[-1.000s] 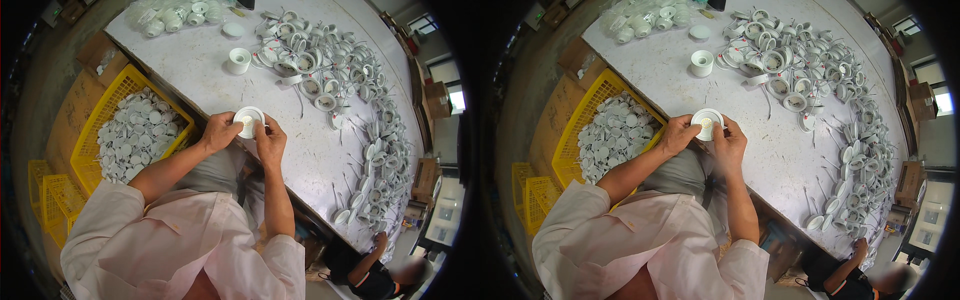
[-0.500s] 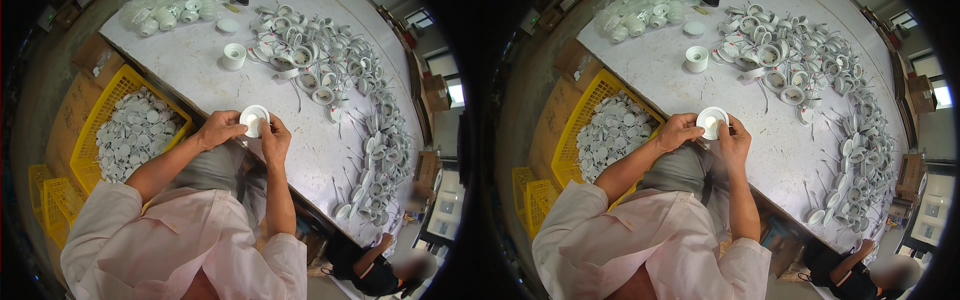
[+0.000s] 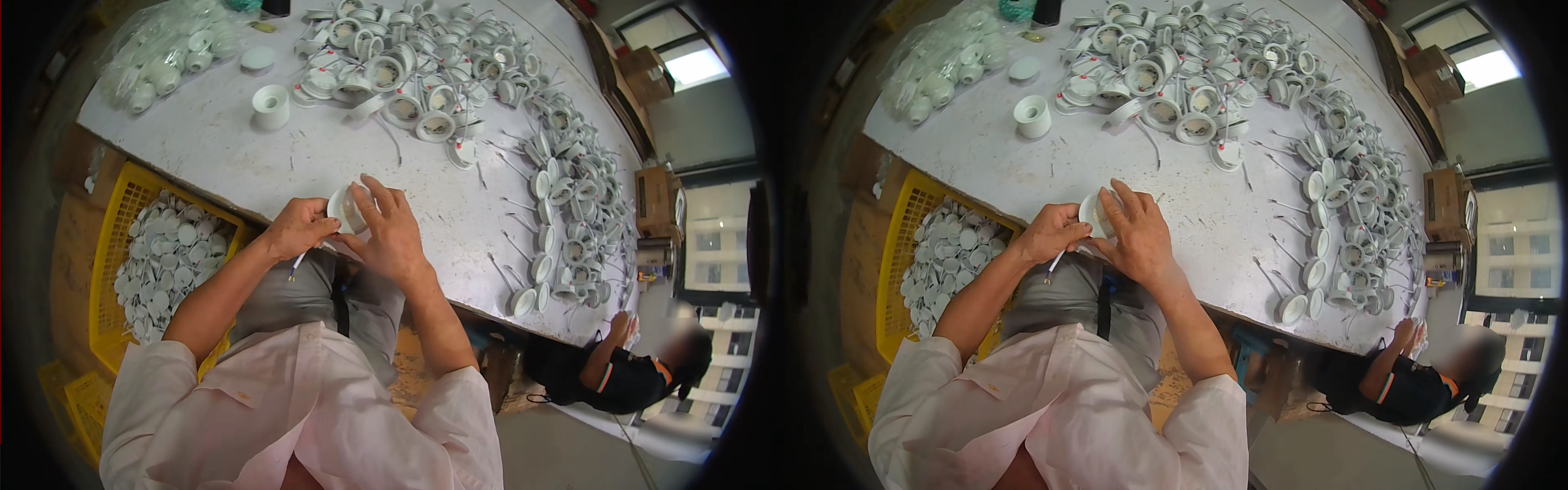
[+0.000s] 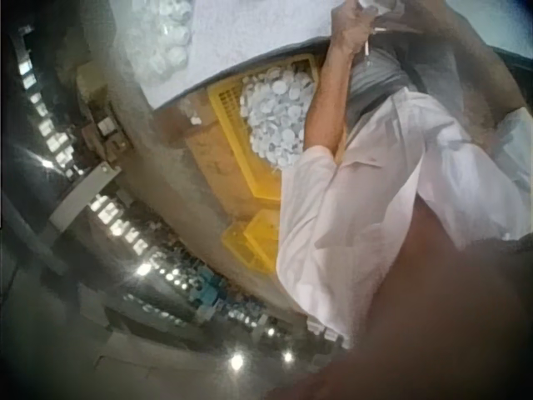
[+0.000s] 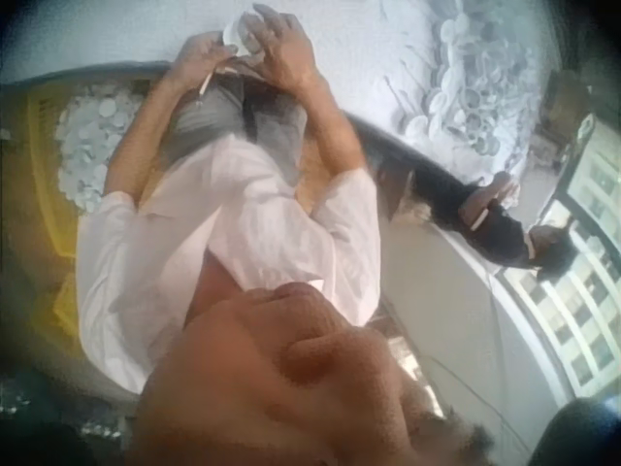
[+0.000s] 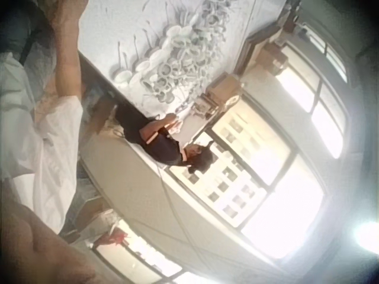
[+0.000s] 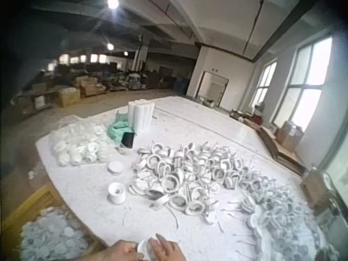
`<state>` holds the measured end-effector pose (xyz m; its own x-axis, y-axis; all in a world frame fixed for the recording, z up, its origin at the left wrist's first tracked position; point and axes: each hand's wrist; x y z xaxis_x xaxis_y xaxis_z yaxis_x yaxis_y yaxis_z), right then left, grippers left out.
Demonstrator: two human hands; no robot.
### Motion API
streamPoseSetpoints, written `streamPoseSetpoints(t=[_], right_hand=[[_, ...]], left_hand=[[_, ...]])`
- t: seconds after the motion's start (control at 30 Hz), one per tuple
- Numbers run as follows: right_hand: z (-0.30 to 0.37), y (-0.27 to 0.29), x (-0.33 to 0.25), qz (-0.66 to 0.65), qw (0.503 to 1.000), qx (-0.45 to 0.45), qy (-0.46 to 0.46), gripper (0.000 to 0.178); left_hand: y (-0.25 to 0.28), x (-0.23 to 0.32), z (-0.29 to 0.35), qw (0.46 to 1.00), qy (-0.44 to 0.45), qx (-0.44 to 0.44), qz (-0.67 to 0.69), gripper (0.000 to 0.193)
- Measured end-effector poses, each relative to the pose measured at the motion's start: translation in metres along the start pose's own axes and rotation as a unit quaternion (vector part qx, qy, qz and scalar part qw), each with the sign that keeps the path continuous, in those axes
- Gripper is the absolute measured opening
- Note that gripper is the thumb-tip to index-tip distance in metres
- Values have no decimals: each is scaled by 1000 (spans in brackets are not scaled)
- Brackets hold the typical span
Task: The person assembles small light fixtures by fitting plastic reflector caps onto LED light bases by hand and placing the assembled units onto the workbench.
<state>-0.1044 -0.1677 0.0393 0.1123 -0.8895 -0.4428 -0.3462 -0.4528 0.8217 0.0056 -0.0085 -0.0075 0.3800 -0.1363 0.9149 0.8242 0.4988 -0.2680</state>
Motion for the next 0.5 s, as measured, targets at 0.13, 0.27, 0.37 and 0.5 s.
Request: streamPoseSetpoints(t=[0.13,0.27,0.37,0.5], right_hand=[[11,16,16,56,998,3,-10,68],[22,43,45,12,999,1,-49,68],[37,63,93,39,994,63,-74,62],[64,118,161,193,959,92,-189,59]], left_hand=[[-24,6,-25,998,48,-25,-44,21],[-51,8,-48,998,33,-53,-15,32],[-48,-1,-56,997,-7,-58,-59,44],[-41,-17,-53,993,-86,-1,-82,34]])
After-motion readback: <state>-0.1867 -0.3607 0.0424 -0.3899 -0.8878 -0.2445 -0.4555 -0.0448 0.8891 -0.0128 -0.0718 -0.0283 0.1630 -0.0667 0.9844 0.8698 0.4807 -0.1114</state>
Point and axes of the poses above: each hand's wrist, its own z-axis away from the middle knuckle, its own y-axis out of the back of the hand, x = y × z, and after that the axes turned 2 degrees about -x, right-handed
